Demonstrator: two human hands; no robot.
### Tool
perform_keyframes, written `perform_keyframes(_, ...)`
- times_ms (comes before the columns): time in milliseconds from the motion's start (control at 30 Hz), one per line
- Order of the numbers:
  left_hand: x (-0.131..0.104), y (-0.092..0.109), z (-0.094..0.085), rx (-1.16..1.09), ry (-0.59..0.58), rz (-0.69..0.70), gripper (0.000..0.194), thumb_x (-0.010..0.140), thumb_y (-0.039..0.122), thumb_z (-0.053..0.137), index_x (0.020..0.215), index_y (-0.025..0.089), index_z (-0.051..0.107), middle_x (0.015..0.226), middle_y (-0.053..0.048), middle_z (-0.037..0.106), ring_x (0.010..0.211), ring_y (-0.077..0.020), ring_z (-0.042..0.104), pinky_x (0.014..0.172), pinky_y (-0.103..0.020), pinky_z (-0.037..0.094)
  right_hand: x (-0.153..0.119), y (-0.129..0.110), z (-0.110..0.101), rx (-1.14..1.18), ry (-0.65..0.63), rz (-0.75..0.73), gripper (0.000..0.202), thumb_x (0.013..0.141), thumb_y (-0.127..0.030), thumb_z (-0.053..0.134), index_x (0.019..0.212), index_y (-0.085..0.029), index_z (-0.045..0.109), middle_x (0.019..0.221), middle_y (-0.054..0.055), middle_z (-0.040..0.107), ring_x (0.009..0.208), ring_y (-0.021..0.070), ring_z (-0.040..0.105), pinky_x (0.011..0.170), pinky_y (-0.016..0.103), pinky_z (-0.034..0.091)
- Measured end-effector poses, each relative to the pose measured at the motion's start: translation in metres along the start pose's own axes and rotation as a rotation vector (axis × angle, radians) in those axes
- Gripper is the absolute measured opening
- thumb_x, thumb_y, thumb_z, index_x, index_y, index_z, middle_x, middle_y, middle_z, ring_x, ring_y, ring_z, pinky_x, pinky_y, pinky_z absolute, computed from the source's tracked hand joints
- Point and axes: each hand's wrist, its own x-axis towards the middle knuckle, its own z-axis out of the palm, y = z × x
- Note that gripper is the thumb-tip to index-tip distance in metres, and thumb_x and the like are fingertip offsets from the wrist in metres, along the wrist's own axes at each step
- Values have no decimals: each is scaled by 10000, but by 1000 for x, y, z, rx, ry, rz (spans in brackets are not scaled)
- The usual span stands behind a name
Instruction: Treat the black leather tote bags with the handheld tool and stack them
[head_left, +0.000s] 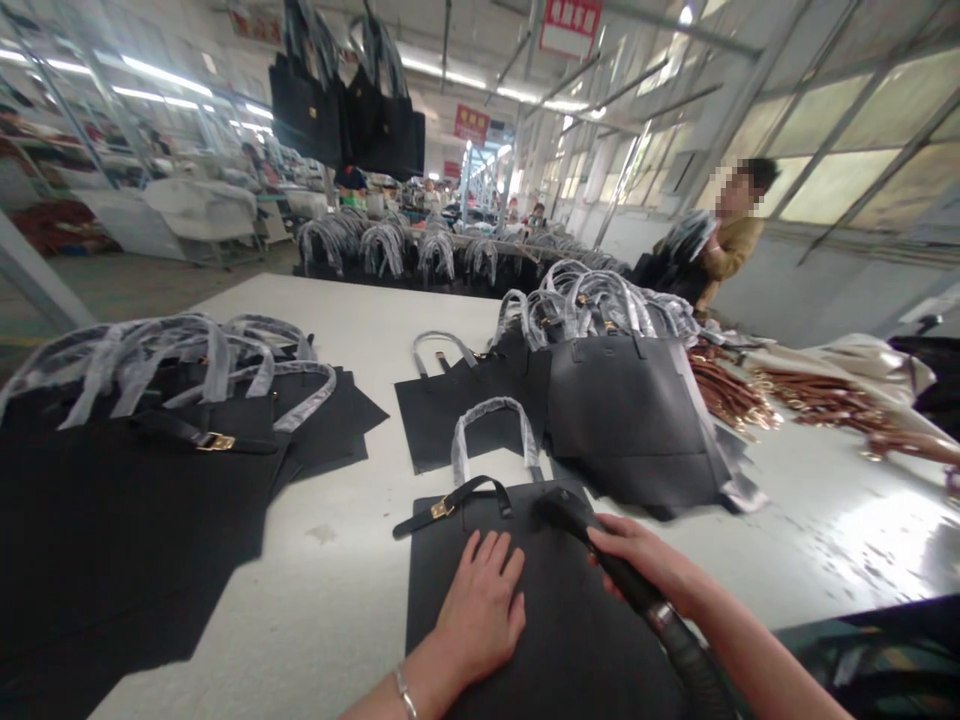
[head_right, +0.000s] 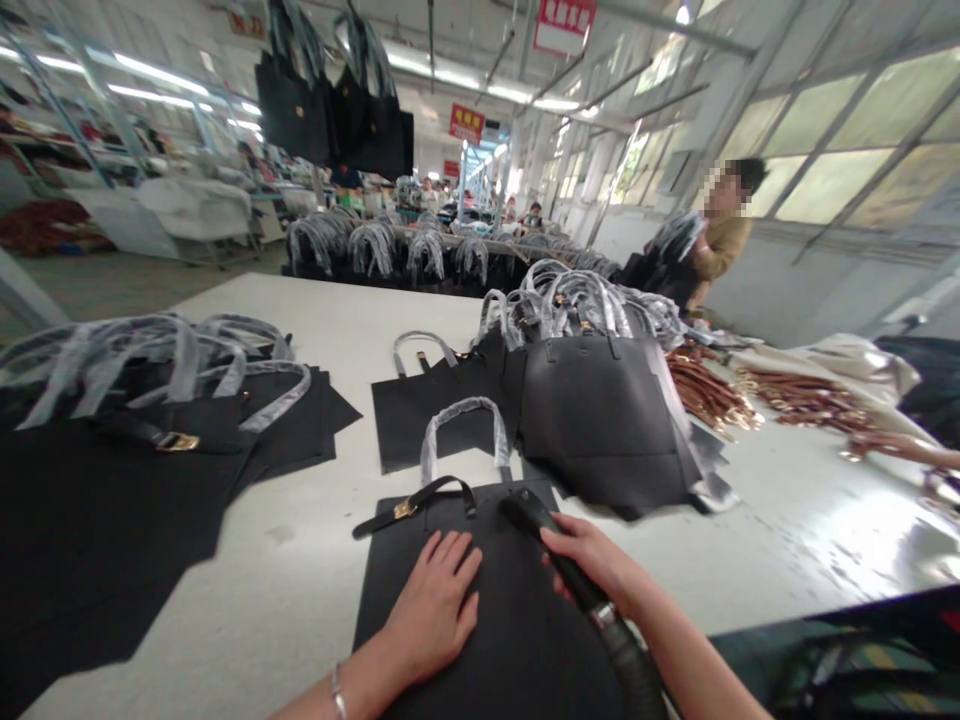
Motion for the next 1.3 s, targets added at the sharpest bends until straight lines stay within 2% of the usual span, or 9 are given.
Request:
perform_keyframes(267,-23,-3,-4,-35,-27,43,471,903,367,477,1357,245,456,1450,-89,426,1346,-272,357,1167,-487,172,-17,10,-18,63,36,18,427,818,-472,654,1128,-204,535,742,2,652,496,123,622,433,214,476)
perform_keyframes(433,-26,-3,-5,-38,-53,38,476,907,385,465,1361,245,448,1456,-94,418,1354,-287,344,1163,-511,160,-5,8,-21,130,137,-41,320,822,-444,663,1008,-204,563,714,-12,629,483,111,598,423,207,454)
perform_keyframes(533,-28,-5,-5,-43,-58,38,471,906,379,464,1360,252,448,1459,-92,413,1354,-286,343,1161,-512,158,-6,5,-31,129,190,-68,294,828,-435,661,994,-212,564,733,-17,627,499,102,597,435,199,455)
perform_keyframes(733,-30,-6,-5,-59,-47,54,475,889,347,493,1352,245,461,1453,-97,419,1355,-272,339,1167,-492,157,-17,16,-49,95,84,88,347,824,-466,654,1014,-196,548,728,5,642,478,122,609,408,211,457)
perform_keyframes(867,-30,-6,-6,-59,-51,58,477,895,353,482,1360,247,454,1457,-96,417,1363,-269,331,1171,-493,147,2,16,-45,136,77,70,304,833,-441,641,946,-175,548,700,9,639,450,118,591,393,212,451)
perform_keyframes(1000,-29,-5,-10,-65,-51,45,472,890,347,488,1349,239,467,1448,-102,429,1350,-271,354,1166,-495,168,17,5,-40,128,162,-27,265,855,-431,622,879,-183,532,709,-4,632,481,104,597,419,198,461)
perform_keyframes(1067,-29,-5,-11,-77,-46,43,468,890,348,489,1344,235,471,1449,-99,428,1349,-272,357,1165,-495,173,12,2,-38,109,189,-64,256,857,-427,625,887,-188,540,723,-8,635,496,101,604,437,195,469)
perform_keyframes(1133,-29,-4,-12,-89,-36,45,459,893,355,483,1335,231,475,1447,-94,428,1347,-268,357,1169,-492,169,-1,2,-34,86,161,-61,285,846,-431,643,987,-197,563,753,0,648,513,113,619,454,209,483)
perform_keyframes(1300,-33,-2,-10,-106,1,39,412,904,364,460,1268,182,521,1354,-105,512,1269,-264,431,1154,-449,228,-30,6,-4,13,-26,47,501,829,-464,654,1243,-213,527,759,-3,654,493,115,624,444,205,465)
